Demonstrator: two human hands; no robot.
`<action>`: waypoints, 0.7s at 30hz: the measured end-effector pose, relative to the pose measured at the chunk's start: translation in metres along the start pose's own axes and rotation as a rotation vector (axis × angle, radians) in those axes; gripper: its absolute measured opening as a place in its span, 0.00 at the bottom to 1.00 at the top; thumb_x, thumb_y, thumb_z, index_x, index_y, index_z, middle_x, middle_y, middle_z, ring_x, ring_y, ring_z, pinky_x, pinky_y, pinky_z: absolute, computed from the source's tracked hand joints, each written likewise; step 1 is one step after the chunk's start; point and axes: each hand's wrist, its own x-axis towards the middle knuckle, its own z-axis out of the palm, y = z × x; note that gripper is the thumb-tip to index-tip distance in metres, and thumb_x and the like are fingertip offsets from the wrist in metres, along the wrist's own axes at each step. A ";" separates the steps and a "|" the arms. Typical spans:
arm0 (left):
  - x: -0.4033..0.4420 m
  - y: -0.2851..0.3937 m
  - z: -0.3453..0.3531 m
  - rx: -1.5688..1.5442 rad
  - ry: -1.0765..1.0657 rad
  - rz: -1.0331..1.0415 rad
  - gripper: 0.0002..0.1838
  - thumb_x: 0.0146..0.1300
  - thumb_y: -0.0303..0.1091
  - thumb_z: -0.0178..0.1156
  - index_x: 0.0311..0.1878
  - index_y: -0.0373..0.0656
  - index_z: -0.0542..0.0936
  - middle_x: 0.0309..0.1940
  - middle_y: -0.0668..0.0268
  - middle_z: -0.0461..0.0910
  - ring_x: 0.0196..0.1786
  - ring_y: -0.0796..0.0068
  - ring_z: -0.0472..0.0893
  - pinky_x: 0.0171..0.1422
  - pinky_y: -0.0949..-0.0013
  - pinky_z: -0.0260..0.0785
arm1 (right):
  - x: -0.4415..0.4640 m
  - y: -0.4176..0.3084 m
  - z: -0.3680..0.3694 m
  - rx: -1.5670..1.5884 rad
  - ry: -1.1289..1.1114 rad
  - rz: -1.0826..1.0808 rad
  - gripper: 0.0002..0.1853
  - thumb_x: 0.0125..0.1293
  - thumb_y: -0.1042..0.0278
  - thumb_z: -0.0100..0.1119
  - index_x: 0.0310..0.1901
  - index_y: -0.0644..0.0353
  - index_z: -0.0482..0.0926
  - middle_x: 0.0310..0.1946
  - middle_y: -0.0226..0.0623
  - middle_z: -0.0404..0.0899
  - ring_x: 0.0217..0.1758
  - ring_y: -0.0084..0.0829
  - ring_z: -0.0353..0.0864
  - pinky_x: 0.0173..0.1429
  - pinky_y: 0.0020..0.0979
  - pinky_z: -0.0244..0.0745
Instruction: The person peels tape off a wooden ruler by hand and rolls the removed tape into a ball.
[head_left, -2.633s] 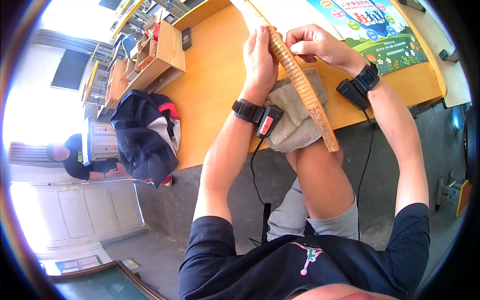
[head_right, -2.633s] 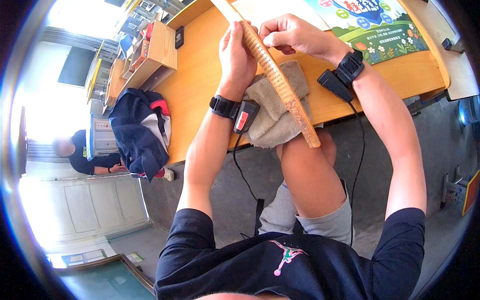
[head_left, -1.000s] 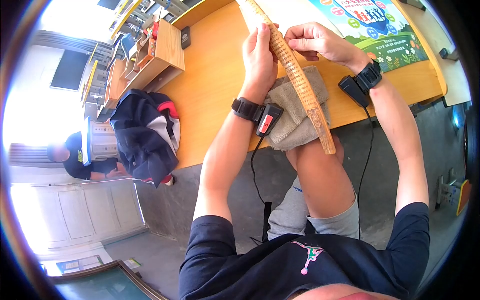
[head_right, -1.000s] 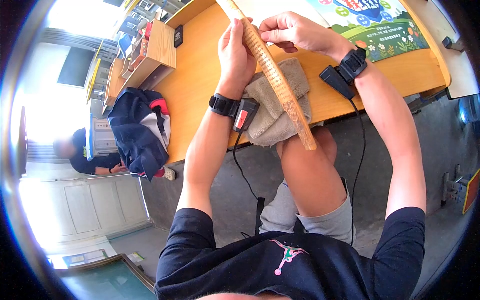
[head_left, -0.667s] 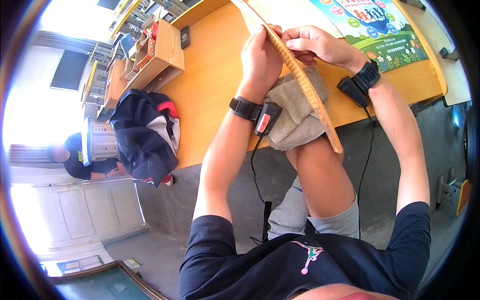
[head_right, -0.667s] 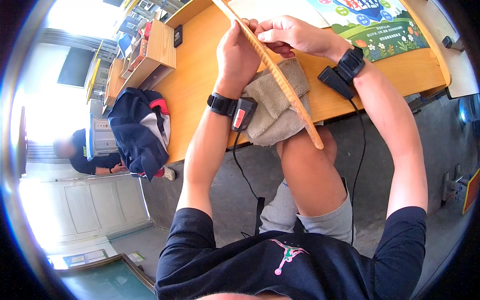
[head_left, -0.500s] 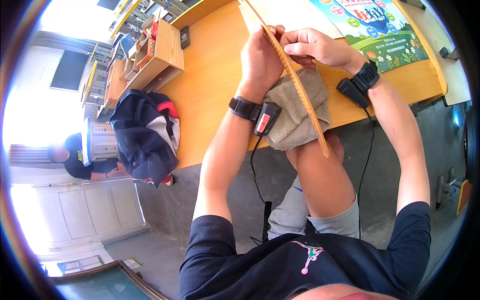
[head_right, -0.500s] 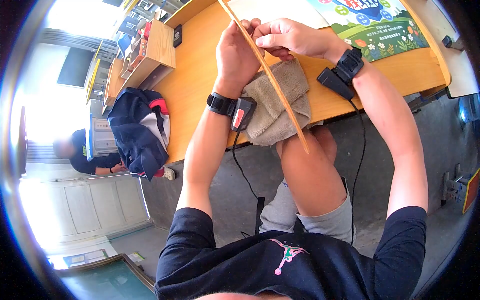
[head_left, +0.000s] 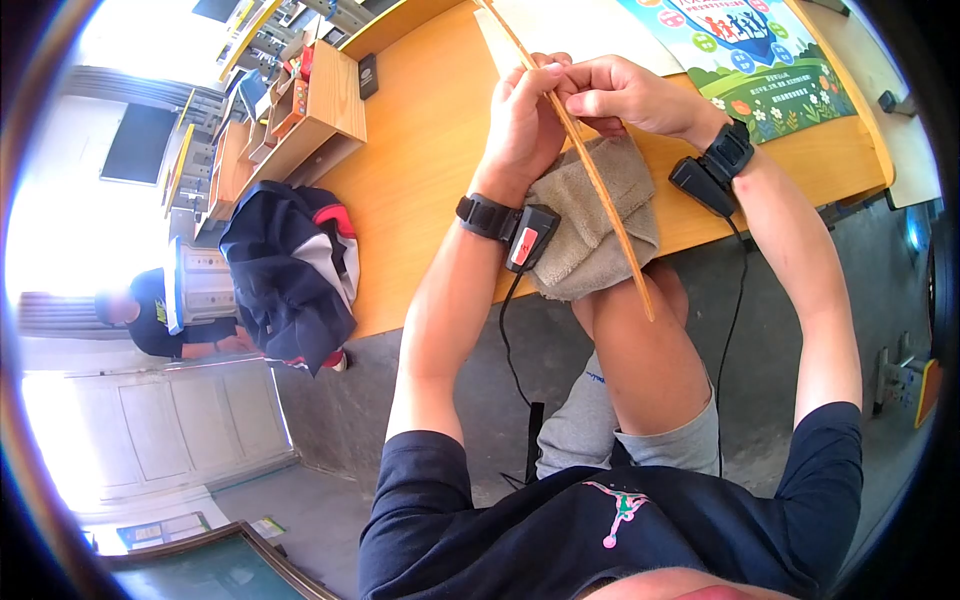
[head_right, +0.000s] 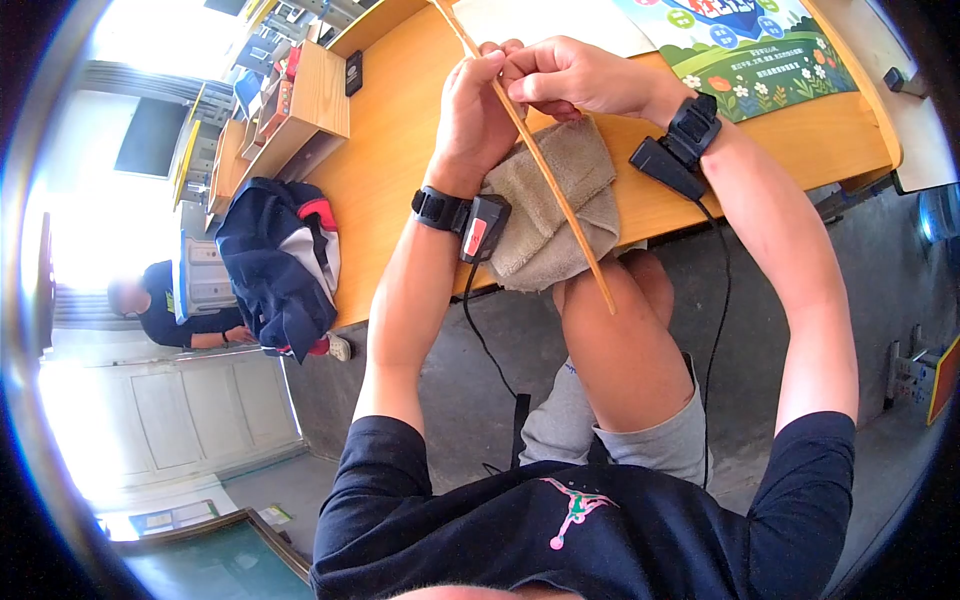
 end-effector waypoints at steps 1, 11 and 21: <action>0.001 -0.002 -0.001 -0.043 0.014 0.024 0.07 0.68 0.29 0.57 0.45 0.36 0.74 0.42 0.59 0.77 0.44 0.67 0.79 0.50 0.60 0.78 | 0.000 0.001 -0.001 0.000 0.000 0.000 0.09 0.74 0.61 0.53 0.37 0.55 0.76 0.23 0.18 0.69 0.20 0.12 0.66 0.25 0.17 0.62; 0.001 0.000 0.001 0.049 -0.011 -0.059 0.11 0.68 0.36 0.50 0.50 0.43 0.71 0.47 0.63 0.77 0.43 0.72 0.78 0.44 0.70 0.71 | 0.002 0.002 0.000 -0.008 -0.009 0.014 0.09 0.73 0.62 0.55 0.36 0.55 0.76 0.21 0.18 0.69 0.19 0.11 0.65 0.24 0.17 0.61; 0.001 -0.003 -0.005 0.076 -0.013 -0.024 0.14 0.76 0.41 0.49 0.46 0.40 0.75 0.44 0.64 0.78 0.45 0.70 0.78 0.52 0.67 0.74 | 0.000 0.000 -0.002 -0.129 0.048 -0.039 0.18 0.73 0.50 0.58 0.31 0.55 0.78 0.18 0.20 0.68 0.18 0.14 0.67 0.23 0.18 0.61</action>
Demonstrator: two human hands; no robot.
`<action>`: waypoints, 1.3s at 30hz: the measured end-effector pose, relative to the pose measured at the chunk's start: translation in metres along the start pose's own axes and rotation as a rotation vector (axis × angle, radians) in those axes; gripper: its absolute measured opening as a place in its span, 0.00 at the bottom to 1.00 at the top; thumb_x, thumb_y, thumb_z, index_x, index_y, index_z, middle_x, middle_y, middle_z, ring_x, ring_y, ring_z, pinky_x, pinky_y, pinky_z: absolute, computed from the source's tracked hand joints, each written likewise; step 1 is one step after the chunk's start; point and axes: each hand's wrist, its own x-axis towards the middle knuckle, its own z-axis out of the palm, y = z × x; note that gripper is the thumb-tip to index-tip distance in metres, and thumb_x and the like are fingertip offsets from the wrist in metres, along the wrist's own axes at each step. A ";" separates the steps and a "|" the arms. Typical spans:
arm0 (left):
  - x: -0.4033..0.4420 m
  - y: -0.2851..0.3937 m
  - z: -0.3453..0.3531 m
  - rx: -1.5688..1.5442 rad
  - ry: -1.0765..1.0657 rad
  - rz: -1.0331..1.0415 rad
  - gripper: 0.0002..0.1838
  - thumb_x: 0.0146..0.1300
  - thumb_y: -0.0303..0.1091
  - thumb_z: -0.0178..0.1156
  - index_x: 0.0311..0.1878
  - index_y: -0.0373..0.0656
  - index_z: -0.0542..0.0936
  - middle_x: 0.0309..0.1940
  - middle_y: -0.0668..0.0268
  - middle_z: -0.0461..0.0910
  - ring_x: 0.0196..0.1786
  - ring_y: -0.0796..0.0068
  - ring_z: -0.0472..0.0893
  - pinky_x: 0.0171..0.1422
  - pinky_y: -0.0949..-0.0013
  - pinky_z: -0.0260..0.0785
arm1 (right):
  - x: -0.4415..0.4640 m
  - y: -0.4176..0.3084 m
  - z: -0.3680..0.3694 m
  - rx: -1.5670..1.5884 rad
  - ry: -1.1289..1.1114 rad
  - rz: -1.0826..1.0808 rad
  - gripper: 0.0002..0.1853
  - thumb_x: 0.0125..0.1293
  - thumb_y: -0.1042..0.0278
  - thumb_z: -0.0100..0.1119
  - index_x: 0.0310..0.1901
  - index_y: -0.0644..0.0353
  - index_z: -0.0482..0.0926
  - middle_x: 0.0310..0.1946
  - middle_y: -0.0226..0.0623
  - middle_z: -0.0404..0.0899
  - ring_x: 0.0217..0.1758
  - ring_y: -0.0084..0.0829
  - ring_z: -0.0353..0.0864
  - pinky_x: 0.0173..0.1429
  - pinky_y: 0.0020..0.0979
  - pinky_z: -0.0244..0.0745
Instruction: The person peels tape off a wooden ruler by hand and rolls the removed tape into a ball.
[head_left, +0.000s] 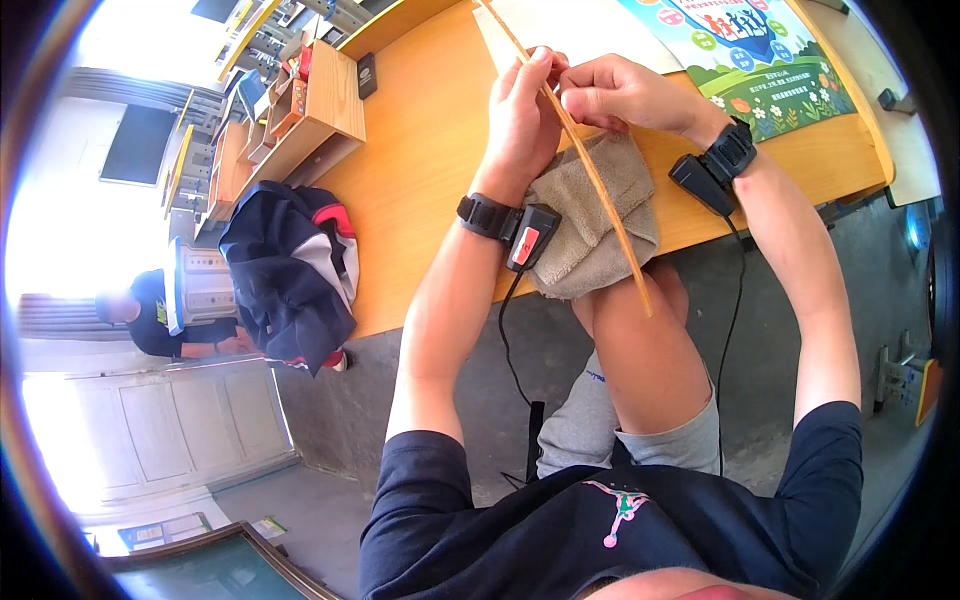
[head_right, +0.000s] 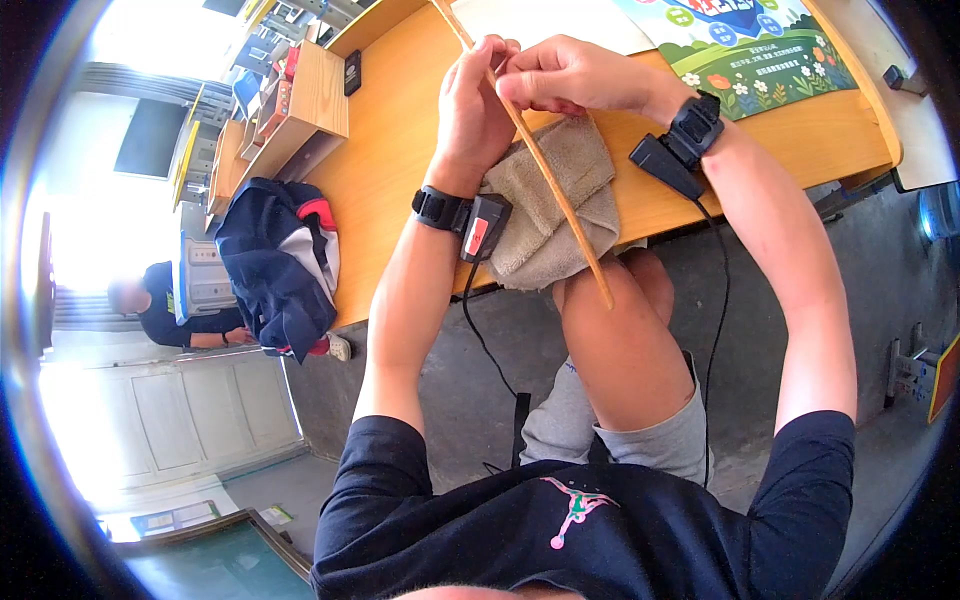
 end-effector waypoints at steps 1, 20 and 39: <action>0.000 -0.001 0.003 0.043 0.076 0.058 0.14 0.77 0.42 0.50 0.44 0.39 0.76 0.43 0.65 0.78 0.45 0.72 0.78 0.51 0.68 0.74 | 0.000 0.001 0.000 0.000 0.000 0.000 0.18 0.73 0.50 0.58 0.31 0.55 0.78 0.18 0.20 0.68 0.18 0.14 0.67 0.23 0.18 0.61; 0.002 -0.003 0.006 0.126 0.237 0.122 0.13 0.71 0.36 0.58 0.45 0.33 0.76 0.35 0.64 0.76 0.37 0.78 0.75 0.43 0.73 0.71 | -0.002 -0.001 -0.004 0.057 -0.149 0.051 0.14 0.72 0.60 0.59 0.31 0.59 0.80 0.21 0.22 0.74 0.20 0.12 0.68 0.25 0.18 0.61; 0.002 -0.002 0.007 0.165 0.036 -0.005 0.34 0.74 0.51 0.38 0.68 0.29 0.67 0.55 0.49 0.75 0.54 0.59 0.79 0.59 0.60 0.74 | -0.004 -0.011 0.001 0.083 -0.127 0.041 0.14 0.67 0.60 0.58 0.27 0.59 0.75 0.25 0.27 0.75 0.20 0.13 0.65 0.27 0.18 0.60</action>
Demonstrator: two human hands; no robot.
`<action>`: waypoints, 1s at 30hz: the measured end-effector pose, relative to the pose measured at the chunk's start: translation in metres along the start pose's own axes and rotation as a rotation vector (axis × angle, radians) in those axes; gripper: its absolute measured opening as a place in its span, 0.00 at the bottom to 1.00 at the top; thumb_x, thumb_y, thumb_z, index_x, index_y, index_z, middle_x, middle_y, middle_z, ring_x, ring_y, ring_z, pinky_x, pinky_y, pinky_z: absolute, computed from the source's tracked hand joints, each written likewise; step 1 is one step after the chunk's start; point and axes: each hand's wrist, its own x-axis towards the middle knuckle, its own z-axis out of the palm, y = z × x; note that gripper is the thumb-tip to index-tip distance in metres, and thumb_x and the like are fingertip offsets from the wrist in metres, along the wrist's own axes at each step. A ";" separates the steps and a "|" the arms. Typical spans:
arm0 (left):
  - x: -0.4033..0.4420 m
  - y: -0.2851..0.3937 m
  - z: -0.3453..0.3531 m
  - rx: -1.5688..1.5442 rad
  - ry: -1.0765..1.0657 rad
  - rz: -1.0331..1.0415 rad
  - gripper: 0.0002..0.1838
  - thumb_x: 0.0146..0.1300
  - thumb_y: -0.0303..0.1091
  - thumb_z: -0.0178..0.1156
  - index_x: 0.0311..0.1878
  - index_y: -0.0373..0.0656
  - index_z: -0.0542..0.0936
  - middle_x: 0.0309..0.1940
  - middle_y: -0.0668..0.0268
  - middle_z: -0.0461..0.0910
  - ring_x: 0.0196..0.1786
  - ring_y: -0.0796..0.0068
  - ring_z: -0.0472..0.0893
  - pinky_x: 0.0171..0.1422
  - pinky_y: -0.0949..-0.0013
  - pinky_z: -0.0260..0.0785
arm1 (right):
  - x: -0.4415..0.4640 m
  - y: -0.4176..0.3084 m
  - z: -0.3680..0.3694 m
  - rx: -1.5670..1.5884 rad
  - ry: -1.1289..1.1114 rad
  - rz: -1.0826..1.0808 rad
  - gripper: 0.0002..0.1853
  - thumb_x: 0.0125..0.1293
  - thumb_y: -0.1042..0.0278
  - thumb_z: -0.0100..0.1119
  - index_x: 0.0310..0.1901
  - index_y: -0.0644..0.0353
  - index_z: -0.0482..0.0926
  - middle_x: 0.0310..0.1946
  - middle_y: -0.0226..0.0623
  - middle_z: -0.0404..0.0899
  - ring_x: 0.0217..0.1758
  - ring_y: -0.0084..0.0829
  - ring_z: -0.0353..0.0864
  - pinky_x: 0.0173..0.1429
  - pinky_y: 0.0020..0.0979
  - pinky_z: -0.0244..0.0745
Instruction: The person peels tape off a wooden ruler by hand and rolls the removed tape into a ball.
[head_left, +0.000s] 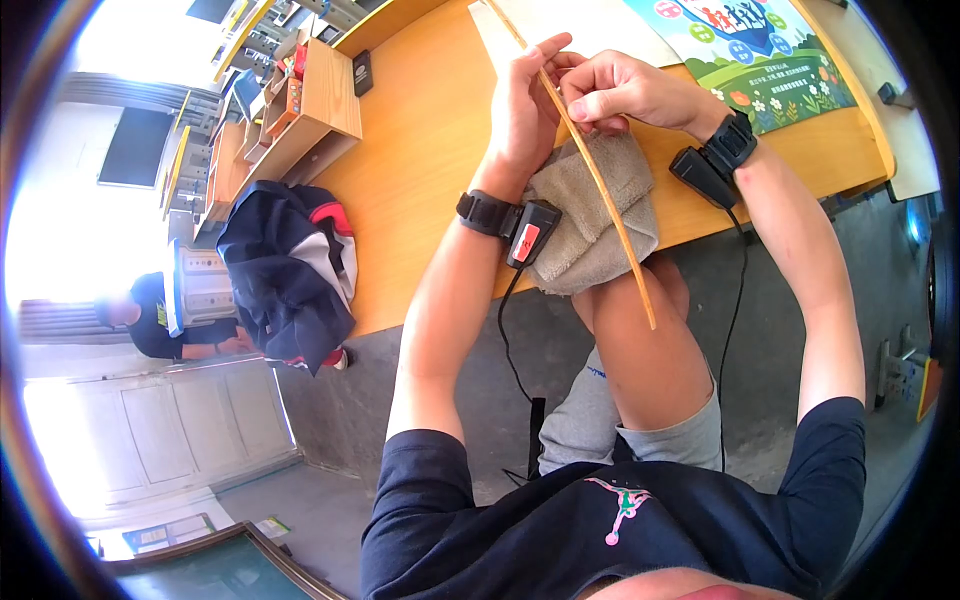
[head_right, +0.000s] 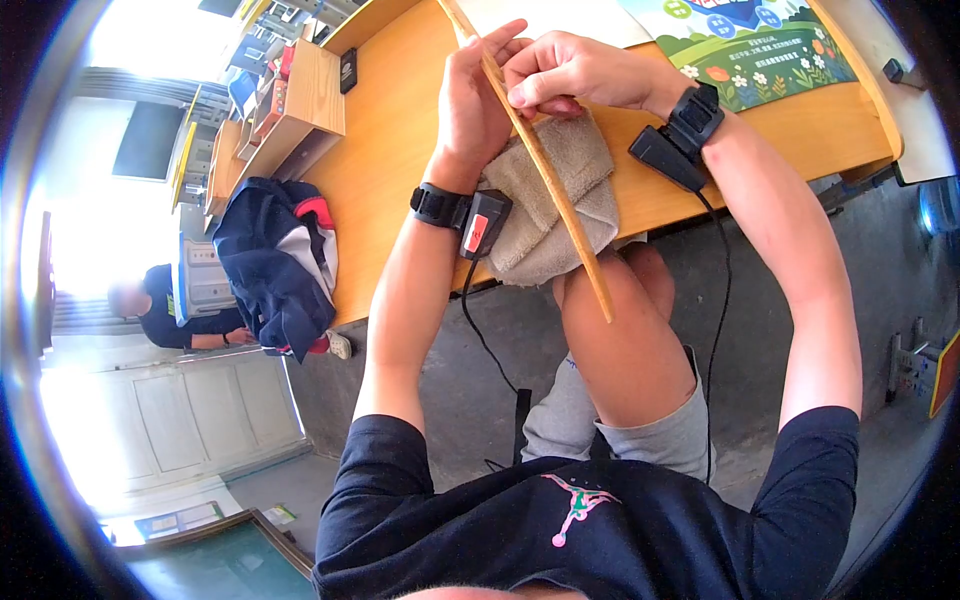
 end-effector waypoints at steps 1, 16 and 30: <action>0.000 0.000 0.000 0.000 0.000 -0.001 0.34 0.74 0.51 0.38 0.67 0.29 0.67 0.55 0.49 0.75 0.54 0.59 0.79 0.58 0.61 0.75 | 0.000 0.000 0.000 0.001 0.001 0.000 0.14 0.67 0.60 0.58 0.27 0.59 0.75 0.25 0.27 0.75 0.20 0.13 0.65 0.27 0.18 0.60; -0.002 0.001 0.001 -0.064 -0.024 -0.009 0.30 0.75 0.47 0.41 0.66 0.28 0.68 0.48 0.55 0.76 0.52 0.65 0.78 0.61 0.63 0.71 | 0.000 0.002 -0.001 -0.013 -0.022 -0.015 0.15 0.66 0.59 0.58 0.24 0.58 0.72 0.21 0.23 0.70 0.19 0.13 0.63 0.26 0.19 0.58; -0.004 0.003 0.003 0.039 -0.023 -0.023 0.33 0.75 0.49 0.37 0.69 0.28 0.65 0.54 0.52 0.76 0.55 0.60 0.79 0.62 0.59 0.73 | -0.002 0.001 -0.002 -0.080 -0.015 -0.003 0.15 0.63 0.58 0.60 0.23 0.56 0.71 0.18 0.21 0.65 0.20 0.14 0.64 0.25 0.21 0.57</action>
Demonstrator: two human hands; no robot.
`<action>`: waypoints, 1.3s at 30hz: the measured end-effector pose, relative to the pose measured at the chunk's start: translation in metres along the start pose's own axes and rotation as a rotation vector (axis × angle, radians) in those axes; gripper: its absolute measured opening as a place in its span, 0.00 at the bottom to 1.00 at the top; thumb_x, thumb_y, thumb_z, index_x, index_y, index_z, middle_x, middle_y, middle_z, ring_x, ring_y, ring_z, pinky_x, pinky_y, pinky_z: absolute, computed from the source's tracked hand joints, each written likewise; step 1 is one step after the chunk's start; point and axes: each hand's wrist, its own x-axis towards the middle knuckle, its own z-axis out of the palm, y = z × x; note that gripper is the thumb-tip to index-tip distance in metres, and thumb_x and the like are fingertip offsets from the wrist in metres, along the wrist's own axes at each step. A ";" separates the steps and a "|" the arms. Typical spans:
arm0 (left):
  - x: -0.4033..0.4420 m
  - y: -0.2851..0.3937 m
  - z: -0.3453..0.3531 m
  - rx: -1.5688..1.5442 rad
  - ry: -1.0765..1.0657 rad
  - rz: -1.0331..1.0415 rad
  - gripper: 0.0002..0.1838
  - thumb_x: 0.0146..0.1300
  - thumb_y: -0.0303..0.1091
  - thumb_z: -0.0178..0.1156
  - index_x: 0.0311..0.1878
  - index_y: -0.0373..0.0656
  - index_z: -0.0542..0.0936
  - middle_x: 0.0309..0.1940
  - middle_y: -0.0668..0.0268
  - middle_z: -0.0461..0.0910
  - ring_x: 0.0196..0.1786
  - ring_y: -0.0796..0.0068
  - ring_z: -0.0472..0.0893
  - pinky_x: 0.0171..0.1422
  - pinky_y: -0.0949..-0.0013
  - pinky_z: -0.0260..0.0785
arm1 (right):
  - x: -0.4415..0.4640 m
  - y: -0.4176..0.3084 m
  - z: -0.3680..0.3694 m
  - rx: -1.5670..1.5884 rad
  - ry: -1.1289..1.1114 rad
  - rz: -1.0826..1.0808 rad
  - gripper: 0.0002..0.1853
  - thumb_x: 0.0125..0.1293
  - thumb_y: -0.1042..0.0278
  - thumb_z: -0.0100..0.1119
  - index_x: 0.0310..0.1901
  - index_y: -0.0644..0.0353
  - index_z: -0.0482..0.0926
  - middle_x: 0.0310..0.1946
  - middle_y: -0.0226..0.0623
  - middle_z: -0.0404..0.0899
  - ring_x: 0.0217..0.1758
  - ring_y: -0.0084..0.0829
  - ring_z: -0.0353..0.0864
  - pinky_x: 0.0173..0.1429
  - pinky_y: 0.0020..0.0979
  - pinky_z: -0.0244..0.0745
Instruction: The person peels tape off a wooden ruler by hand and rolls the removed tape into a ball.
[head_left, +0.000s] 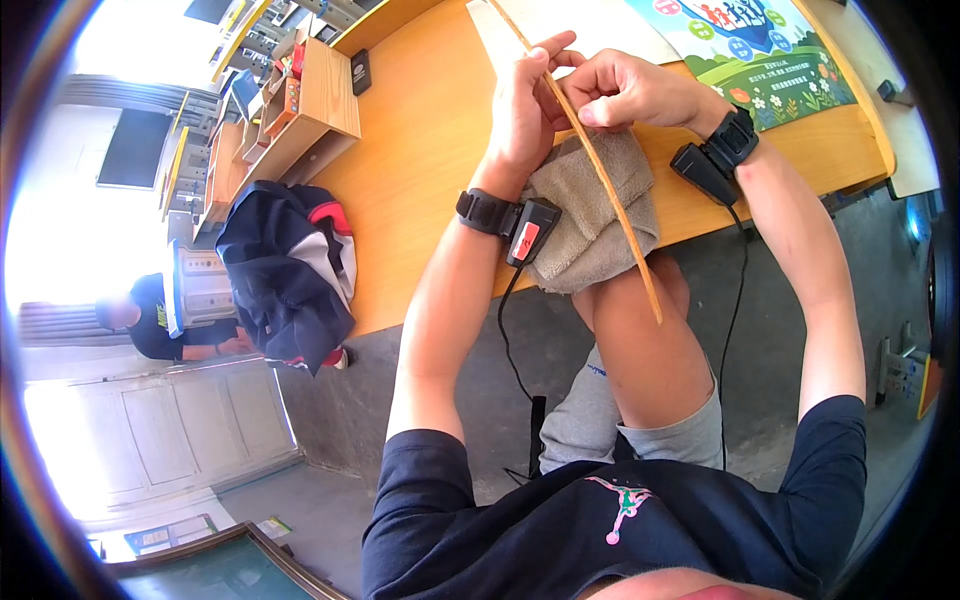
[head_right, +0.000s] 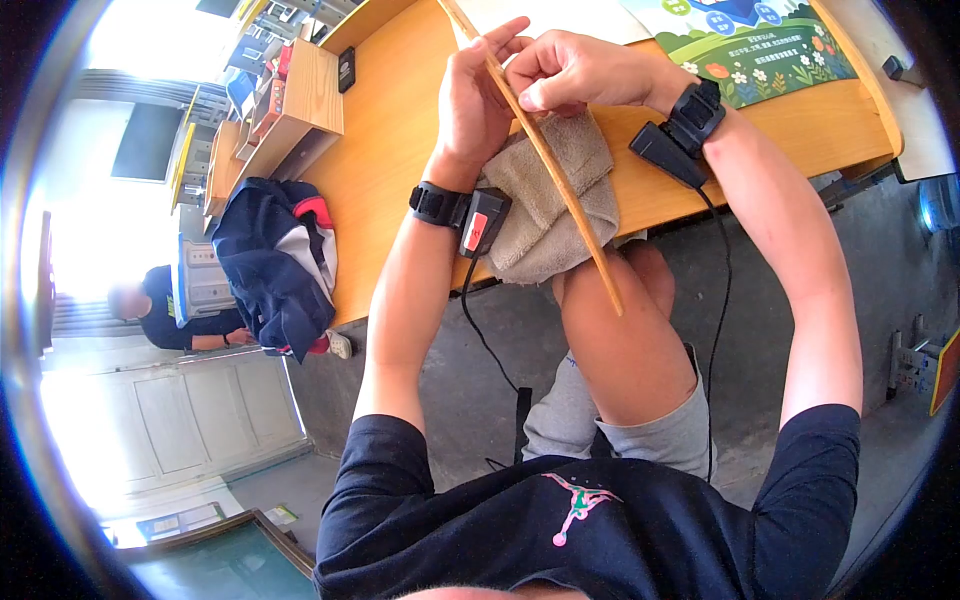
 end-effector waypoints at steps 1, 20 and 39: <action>0.000 0.000 -0.001 0.001 -0.004 -0.006 0.33 0.75 0.48 0.37 0.69 0.28 0.65 0.54 0.52 0.76 0.55 0.60 0.79 0.62 0.59 0.74 | 0.000 0.001 0.000 0.000 0.000 0.000 0.15 0.63 0.58 0.60 0.23 0.56 0.71 0.18 0.21 0.65 0.20 0.14 0.64 0.25 0.21 0.57; 0.002 0.003 0.000 -0.003 -0.139 0.038 0.45 0.63 0.27 0.63 0.78 0.33 0.50 0.47 0.57 0.77 0.33 0.76 0.80 0.32 0.73 0.76 | 0.005 0.012 -0.011 0.038 0.327 0.018 0.12 0.71 0.60 0.57 0.29 0.54 0.72 0.23 0.22 0.73 0.21 0.10 0.66 0.25 0.16 0.59; -0.007 0.019 0.011 0.120 -0.139 -0.025 0.29 0.60 0.29 0.47 0.66 0.34 0.69 0.26 0.60 0.77 0.18 0.75 0.74 0.22 0.76 0.69 | 0.003 0.014 -0.018 0.036 0.288 0.027 0.10 0.68 0.63 0.58 0.29 0.56 0.75 0.19 0.19 0.70 0.18 0.10 0.63 0.23 0.16 0.58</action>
